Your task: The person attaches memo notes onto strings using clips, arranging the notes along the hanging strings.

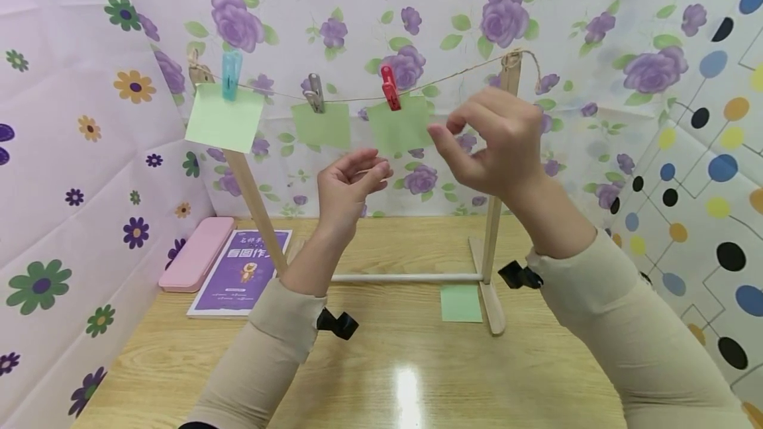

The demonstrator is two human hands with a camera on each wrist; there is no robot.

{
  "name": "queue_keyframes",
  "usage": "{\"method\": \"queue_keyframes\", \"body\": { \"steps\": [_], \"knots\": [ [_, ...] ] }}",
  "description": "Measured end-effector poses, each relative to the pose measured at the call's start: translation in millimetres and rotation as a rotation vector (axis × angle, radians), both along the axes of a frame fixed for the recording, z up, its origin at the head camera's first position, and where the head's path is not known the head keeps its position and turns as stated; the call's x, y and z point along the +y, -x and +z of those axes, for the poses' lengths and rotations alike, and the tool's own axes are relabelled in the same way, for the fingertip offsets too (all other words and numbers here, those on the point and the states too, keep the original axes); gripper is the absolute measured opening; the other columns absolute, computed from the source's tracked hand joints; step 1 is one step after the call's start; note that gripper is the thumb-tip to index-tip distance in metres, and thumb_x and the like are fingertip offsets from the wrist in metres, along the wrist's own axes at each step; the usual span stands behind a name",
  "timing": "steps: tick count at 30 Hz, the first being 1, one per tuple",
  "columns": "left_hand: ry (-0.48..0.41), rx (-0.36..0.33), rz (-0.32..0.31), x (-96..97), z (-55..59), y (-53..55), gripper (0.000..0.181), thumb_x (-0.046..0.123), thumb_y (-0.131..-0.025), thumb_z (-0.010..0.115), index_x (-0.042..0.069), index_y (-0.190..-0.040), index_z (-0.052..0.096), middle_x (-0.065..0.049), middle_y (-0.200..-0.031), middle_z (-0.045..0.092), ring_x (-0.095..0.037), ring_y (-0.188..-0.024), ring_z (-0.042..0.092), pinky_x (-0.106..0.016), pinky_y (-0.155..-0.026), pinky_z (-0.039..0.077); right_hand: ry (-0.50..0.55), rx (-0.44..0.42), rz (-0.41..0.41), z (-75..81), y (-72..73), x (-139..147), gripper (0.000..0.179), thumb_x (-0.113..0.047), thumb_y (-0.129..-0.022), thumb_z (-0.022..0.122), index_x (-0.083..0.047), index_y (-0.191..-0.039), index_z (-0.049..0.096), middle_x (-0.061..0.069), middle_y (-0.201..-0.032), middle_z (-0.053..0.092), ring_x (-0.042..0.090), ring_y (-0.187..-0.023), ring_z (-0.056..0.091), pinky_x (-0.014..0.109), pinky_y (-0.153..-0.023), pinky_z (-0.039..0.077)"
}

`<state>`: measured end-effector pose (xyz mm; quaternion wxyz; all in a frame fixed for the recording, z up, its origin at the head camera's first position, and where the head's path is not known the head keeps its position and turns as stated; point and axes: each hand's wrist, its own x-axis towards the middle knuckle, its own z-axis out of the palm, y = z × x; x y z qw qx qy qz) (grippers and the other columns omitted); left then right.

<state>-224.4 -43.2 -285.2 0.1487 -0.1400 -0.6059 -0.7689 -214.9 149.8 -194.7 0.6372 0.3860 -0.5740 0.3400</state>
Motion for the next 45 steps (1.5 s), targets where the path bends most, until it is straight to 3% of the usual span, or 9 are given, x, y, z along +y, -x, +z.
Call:
{"method": "queue_keyframes", "body": {
  "steps": [9,15,21,27,31,36,37,45],
  "knots": [
    [0.069,-0.028,0.014,-4.1,-14.5,-1.3,0.028,0.009,-0.089,0.079,0.001,-0.115,0.072,-0.011,-0.103,0.075,-0.017,-0.087,0.074,-0.033,-0.082,0.063,0.0,-0.061,0.047,-39.5,-6.6,28.7,0.067,-0.054,-0.095,0.06,-0.002,-0.053,0.055,0.011,-0.044,0.045,0.022,-0.04,0.028,0.023,-0.047,0.024],
    [0.25,-0.015,0.023,-15.2,-46.5,-13.5,0.029,0.016,-0.089,0.08,0.004,-0.115,0.072,-0.007,-0.103,0.076,-0.017,-0.091,0.073,-0.03,-0.082,0.062,-0.014,-0.19,0.036,-71.2,-14.4,58.0,0.065,-0.051,-0.095,0.06,-0.001,-0.054,0.058,0.01,-0.046,0.047,0.013,-0.045,0.031,0.017,-0.049,0.024],
    [0.34,-0.056,0.033,-32.7,-81.8,-26.5,0.03,0.021,-0.089,0.081,0.007,-0.114,0.073,-0.006,-0.105,0.075,-0.019,-0.097,0.072,-0.027,-0.086,0.061,0.025,-0.329,0.015,-108.6,-14.6,91.8,0.063,-0.048,-0.095,0.063,0.003,-0.057,0.063,0.009,-0.049,0.05,0.001,-0.051,0.033,0.009,-0.053,0.027],
    [0.374,-0.17,-0.003,-52.1,-116.6,-43.4,0.032,0.021,-0.091,0.079,0.006,-0.118,0.071,-0.009,-0.112,0.072,-0.022,-0.105,0.069,-0.024,-0.088,0.059,0.009,-0.557,-0.079,-157.1,-16.1,135.8,0.039,-0.024,-0.096,0.065,0.002,-0.066,0.069,-0.01,-0.06,0.06,-0.007,-0.054,0.04,0.008,-0.052,0.032],
    [0.396,-0.247,0.014,-62.8,-138.0,-56.7,0.032,0.015,-0.091,0.078,0.004,-0.12,0.07,-0.011,-0.115,0.072,-0.024,-0.109,0.068,-0.024,-0.089,0.059,0.025,-0.722,-0.143,-189.8,-20.3,159.1,0.024,-0.008,-0.093,0.066,0.001,-0.072,0.072,-0.019,-0.067,0.063,-0.009,-0.055,0.047,0.006,-0.057,0.035],
    [0.444,-0.242,0.021,-77.1,-155.1,-69.4,0.034,0.024,-0.092,0.077,0.007,-0.12,0.07,-0.008,-0.117,0.071,-0.022,-0.111,0.067,-0.025,-0.094,0.057,0.059,-0.957,-0.238,-219.9,-29.3,179.5,0.019,-0.012,-0.098,0.066,0.0,-0.084,0.073,-0.027,-0.072,0.062,-0.008,-0.063,0.053,0.004,-0.066,0.04],
    [0.455,-0.232,0.016,-80.0,-158.5,-71.0,0.035,0.027,-0.092,0.077,0.009,-0.121,0.07,-0.006,-0.118,0.071,-0.021,-0.112,0.067,-0.025,-0.096,0.056,0.062,-0.994,-0.262,-225.2,-30.3,183.8,0.018,-0.014,-0.098,0.066,-0.001,-0.086,0.073,-0.027,-0.073,0.063,-0.008,-0.065,0.054,0.003,-0.062,0.042],
    [0.53,-0.247,0.017,-90.4,-186.3,-75.3,0.037,0.03,-0.093,0.076,0.009,-0.122,0.069,-0.005,-0.122,0.07,-0.031,-0.119,0.063,-0.046,-0.105,0.052,-0.013,-1.196,-0.374,-267.4,-34.8,219.0,0.024,-0.025,-0.099,0.067,-0.003,-0.105,0.074,-0.031,-0.087,0.059,-0.016,-0.082,0.051,0.002,-0.062,0.044]
  ]
}}
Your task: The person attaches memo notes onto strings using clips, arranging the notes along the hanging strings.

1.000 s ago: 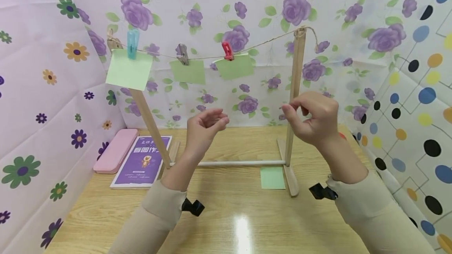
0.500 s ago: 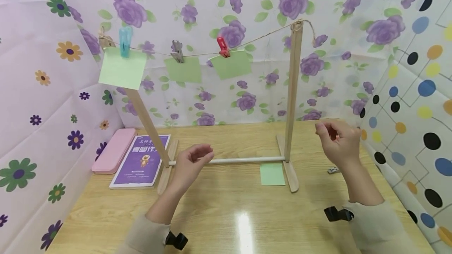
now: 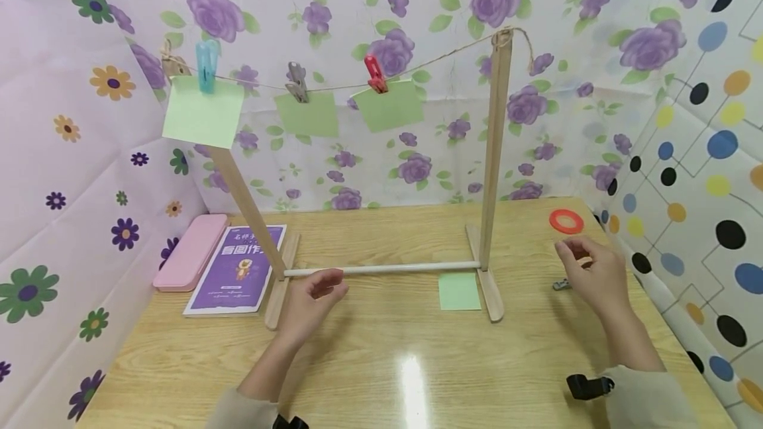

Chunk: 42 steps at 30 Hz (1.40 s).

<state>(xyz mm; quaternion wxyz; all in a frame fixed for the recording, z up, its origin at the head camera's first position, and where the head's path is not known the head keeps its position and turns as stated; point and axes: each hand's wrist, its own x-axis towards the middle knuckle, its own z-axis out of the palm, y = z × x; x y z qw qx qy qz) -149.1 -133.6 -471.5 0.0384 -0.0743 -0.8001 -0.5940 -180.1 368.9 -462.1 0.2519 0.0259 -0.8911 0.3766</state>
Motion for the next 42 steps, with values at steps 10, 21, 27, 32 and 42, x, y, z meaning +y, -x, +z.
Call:
{"method": "queue_keyframes", "body": {
  "steps": [10,21,27,32,42],
  "knots": [
    [0.015,-0.045,-0.088,17.2,-19.6,4.9,0.045,0.029,-0.095,0.073,0.001,-0.13,0.063,-0.018,-0.132,0.063,-0.036,-0.125,0.058,-0.049,-0.106,0.05,-0.087,-0.181,-0.006,-36.4,-2.5,31.1,0.034,-0.025,-0.102,0.062,0.001,-0.123,0.066,0.026,-0.124,0.063,0.026,-0.106,0.058,0.015,-0.071,0.047],
    [0.062,-0.036,-0.171,55.8,-30.8,17.5,0.044,0.029,-0.097,0.071,0.001,-0.131,0.063,-0.015,-0.132,0.064,-0.031,-0.123,0.06,-0.04,-0.102,0.054,-0.171,-0.226,0.049,-59.7,0.3,45.3,0.035,-0.001,-0.096,0.062,0.004,-0.131,0.06,0.04,-0.13,0.054,0.062,-0.115,0.051,0.072,-0.085,0.047],
    [0.06,-0.055,-0.193,76.1,-37.1,27.5,0.043,0.029,-0.096,0.072,0.002,-0.129,0.065,-0.015,-0.13,0.065,-0.029,-0.119,0.063,-0.037,-0.098,0.056,-0.197,-0.256,0.082,-65.2,2.5,43.8,0.03,-0.005,-0.099,0.062,0.004,-0.128,0.062,0.039,-0.123,0.059,0.058,-0.104,0.06,0.067,-0.079,0.055],
    [0.07,-0.095,-0.208,91.8,-39.1,30.6,0.042,0.03,-0.096,0.072,0.006,-0.13,0.065,-0.011,-0.13,0.065,-0.025,-0.115,0.065,-0.034,-0.096,0.057,-0.203,-0.281,0.051,-68.0,1.9,45.5,0.031,-0.014,-0.1,0.063,0.006,-0.124,0.064,0.033,-0.115,0.064,0.051,-0.097,0.066,0.057,-0.075,0.059],
    [0.131,-0.07,-0.237,117.1,-45.5,35.6,0.04,0.03,-0.095,0.072,0.009,-0.129,0.067,-0.003,-0.126,0.068,-0.022,-0.115,0.064,-0.031,-0.098,0.054,-0.164,-0.384,-0.035,-70.1,1.0,50.5,0.045,-0.035,-0.102,0.06,0.006,-0.121,0.064,0.034,-0.117,0.064,0.049,-0.103,0.062,0.051,-0.076,0.055]
  ]
}}
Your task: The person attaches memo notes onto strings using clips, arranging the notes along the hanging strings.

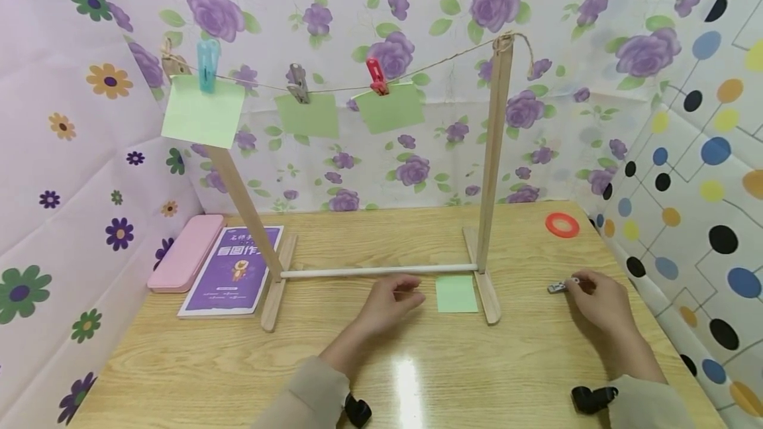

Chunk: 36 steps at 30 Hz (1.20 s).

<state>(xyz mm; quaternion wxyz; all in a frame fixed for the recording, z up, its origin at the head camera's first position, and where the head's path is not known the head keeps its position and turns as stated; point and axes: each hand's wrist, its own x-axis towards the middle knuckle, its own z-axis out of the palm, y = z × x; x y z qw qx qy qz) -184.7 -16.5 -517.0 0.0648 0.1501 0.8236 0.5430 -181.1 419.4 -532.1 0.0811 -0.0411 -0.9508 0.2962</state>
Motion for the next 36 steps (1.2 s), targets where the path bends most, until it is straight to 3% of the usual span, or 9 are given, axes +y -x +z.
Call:
{"method": "queue_keyframes", "body": {
  "steps": [6,12,20,25,28,32,36],
  "knots": [
    [0.047,0.066,-0.028,16.7,-5.0,4.2,0.036,0.029,-0.096,0.072,0.01,-0.125,0.069,-0.002,-0.122,0.069,-0.019,-0.112,0.065,-0.029,-0.096,0.054,-0.017,-0.001,-0.043,-2.6,-2.6,2.6,0.042,-0.036,-0.102,0.06,0.004,-0.113,0.068,0.029,-0.108,0.067,0.043,-0.098,0.062,0.046,-0.075,0.05],
    [0.086,0.124,-0.018,26.1,-12.3,9.6,0.033,0.026,-0.094,0.074,0.009,-0.122,0.071,-0.002,-0.118,0.071,-0.013,-0.108,0.065,-0.024,-0.095,0.054,-0.006,-0.019,-0.023,1.6,-2.7,-1.2,0.042,-0.039,-0.101,0.062,0.002,-0.107,0.07,0.022,-0.101,0.069,0.038,-0.093,0.062,0.041,-0.073,0.048],
    [0.142,0.175,0.016,35.5,-16.0,14.9,0.036,0.024,-0.086,0.084,0.008,-0.116,0.073,0.001,-0.108,0.072,-0.008,-0.096,0.065,-0.021,-0.086,0.055,0.035,-0.042,-0.002,0.0,-1.8,-2.5,0.042,-0.042,-0.101,0.061,-0.001,-0.108,0.072,0.019,-0.106,0.07,0.03,-0.095,0.062,0.028,-0.07,0.046],
    [0.246,0.212,-0.01,37.0,-15.4,16.7,0.047,0.023,-0.077,0.091,0.007,-0.116,0.071,0.003,-0.1,0.067,-0.007,-0.088,0.06,-0.019,-0.08,0.053,0.042,-0.041,-0.002,-1.2,-1.7,-4.4,0.046,-0.044,-0.101,0.061,-0.001,-0.109,0.071,0.02,-0.107,0.07,0.028,-0.095,0.061,0.024,-0.069,0.044],
    [0.284,0.198,-0.046,35.2,-13.7,17.1,0.058,0.022,-0.073,0.094,0.006,-0.123,0.068,0.001,-0.103,0.064,-0.009,-0.089,0.057,-0.02,-0.08,0.051,0.051,-0.048,-0.005,-1.4,-2.2,-5.1,0.047,-0.045,-0.101,0.06,0.0,-0.109,0.071,0.02,-0.108,0.07,0.028,-0.095,0.061,0.025,-0.069,0.044],
    [0.328,0.123,-0.108,29.4,-9.1,14.9,0.07,0.024,-0.074,0.094,0.004,-0.133,0.062,-0.001,-0.113,0.057,-0.009,-0.094,0.053,-0.021,-0.083,0.05,0.062,-0.048,0.002,-1.3,-3.2,-4.9,0.046,-0.045,-0.101,0.061,0.0,-0.108,0.071,0.018,-0.107,0.07,0.019,-0.091,0.059,0.022,-0.068,0.045],
    [0.351,0.067,-0.168,22.8,-2.9,13.0,0.066,0.025,-0.075,0.092,0.005,-0.132,0.064,0.0,-0.117,0.053,-0.011,-0.098,0.052,-0.023,-0.085,0.05,0.098,-0.046,-0.006,-0.6,-4.9,-3.8,0.044,-0.045,-0.1,0.063,-0.002,-0.105,0.073,0.009,-0.101,0.071,0.003,-0.083,0.054,0.017,-0.065,0.044]
  ]
}}
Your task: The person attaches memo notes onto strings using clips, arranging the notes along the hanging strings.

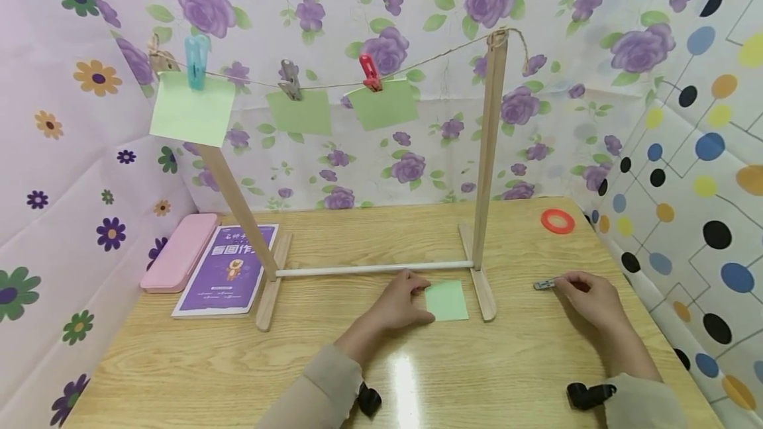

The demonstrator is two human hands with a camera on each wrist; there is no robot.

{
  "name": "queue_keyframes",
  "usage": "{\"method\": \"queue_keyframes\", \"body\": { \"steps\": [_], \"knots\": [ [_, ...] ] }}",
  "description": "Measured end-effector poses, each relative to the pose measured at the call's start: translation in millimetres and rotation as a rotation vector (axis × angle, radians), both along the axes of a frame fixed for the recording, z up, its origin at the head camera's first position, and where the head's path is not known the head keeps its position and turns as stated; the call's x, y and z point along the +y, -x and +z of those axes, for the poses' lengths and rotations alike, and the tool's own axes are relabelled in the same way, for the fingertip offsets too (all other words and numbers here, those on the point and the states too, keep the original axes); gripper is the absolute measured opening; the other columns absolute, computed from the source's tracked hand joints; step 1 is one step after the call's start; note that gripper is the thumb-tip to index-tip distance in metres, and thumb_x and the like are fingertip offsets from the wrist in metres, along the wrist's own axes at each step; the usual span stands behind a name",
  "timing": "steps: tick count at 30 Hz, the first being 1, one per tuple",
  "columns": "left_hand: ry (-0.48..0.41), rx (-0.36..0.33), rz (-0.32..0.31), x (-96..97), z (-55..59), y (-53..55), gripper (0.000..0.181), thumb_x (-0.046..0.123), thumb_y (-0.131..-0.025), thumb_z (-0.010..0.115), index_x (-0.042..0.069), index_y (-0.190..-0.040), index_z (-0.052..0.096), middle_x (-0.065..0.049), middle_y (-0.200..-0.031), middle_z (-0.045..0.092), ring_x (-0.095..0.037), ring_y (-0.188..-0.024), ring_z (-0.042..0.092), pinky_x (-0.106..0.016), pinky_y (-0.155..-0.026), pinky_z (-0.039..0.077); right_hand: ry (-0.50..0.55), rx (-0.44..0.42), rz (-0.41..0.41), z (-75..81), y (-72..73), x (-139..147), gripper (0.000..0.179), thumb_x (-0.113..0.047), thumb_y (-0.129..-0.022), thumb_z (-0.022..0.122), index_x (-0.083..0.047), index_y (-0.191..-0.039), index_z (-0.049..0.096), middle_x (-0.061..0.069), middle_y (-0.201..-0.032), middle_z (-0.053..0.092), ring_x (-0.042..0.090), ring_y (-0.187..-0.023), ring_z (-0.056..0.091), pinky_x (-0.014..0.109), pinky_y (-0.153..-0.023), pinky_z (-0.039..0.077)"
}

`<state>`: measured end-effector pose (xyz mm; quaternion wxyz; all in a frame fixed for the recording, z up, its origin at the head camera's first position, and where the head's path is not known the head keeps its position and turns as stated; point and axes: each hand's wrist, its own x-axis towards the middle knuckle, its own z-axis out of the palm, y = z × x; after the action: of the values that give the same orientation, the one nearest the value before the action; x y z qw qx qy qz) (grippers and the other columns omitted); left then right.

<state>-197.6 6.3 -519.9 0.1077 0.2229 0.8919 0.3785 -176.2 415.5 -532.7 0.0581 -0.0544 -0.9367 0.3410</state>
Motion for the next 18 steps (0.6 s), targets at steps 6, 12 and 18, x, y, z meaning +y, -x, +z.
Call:
{"method": "queue_keyframes", "body": {
  "steps": [6,12,18],
  "knots": [
    [-0.019,-0.015,-0.057,-8.4,3.8,0.8,0.033,0.018,-0.074,0.091,0.007,-0.099,0.071,0.001,-0.101,0.055,-0.01,-0.087,0.05,-0.02,-0.074,0.048,0.124,-0.056,-0.012,4.4,-3.6,-2.5,0.048,-0.048,-0.098,0.064,-0.001,-0.108,0.071,-0.008,-0.091,0.066,0.007,-0.072,0.052,0.023,-0.056,0.048],
    [-0.045,-0.022,-0.059,-12.1,3.7,-0.2,0.023,0.015,-0.075,0.09,0.008,-0.086,0.071,0.003,-0.091,0.056,-0.008,-0.079,0.048,-0.02,-0.068,0.046,0.22,-0.069,0.008,7.1,-3.3,-2.0,0.052,-0.048,-0.096,0.068,-0.003,-0.12,0.067,-0.023,-0.095,0.064,-0.002,-0.082,0.054,0.017,-0.063,0.048],
    [-0.043,-0.037,-0.042,-13.5,2.8,-1.4,0.022,0.016,-0.077,0.09,0.01,-0.087,0.071,0.004,-0.091,0.055,-0.007,-0.081,0.048,-0.02,-0.07,0.046,0.676,-0.116,0.051,8.5,0.8,0.1,0.036,-0.029,-0.098,0.07,-0.015,-0.131,0.067,-0.025,-0.102,0.067,-0.003,-0.089,0.06,0.015,-0.071,0.053]
  ]
}}
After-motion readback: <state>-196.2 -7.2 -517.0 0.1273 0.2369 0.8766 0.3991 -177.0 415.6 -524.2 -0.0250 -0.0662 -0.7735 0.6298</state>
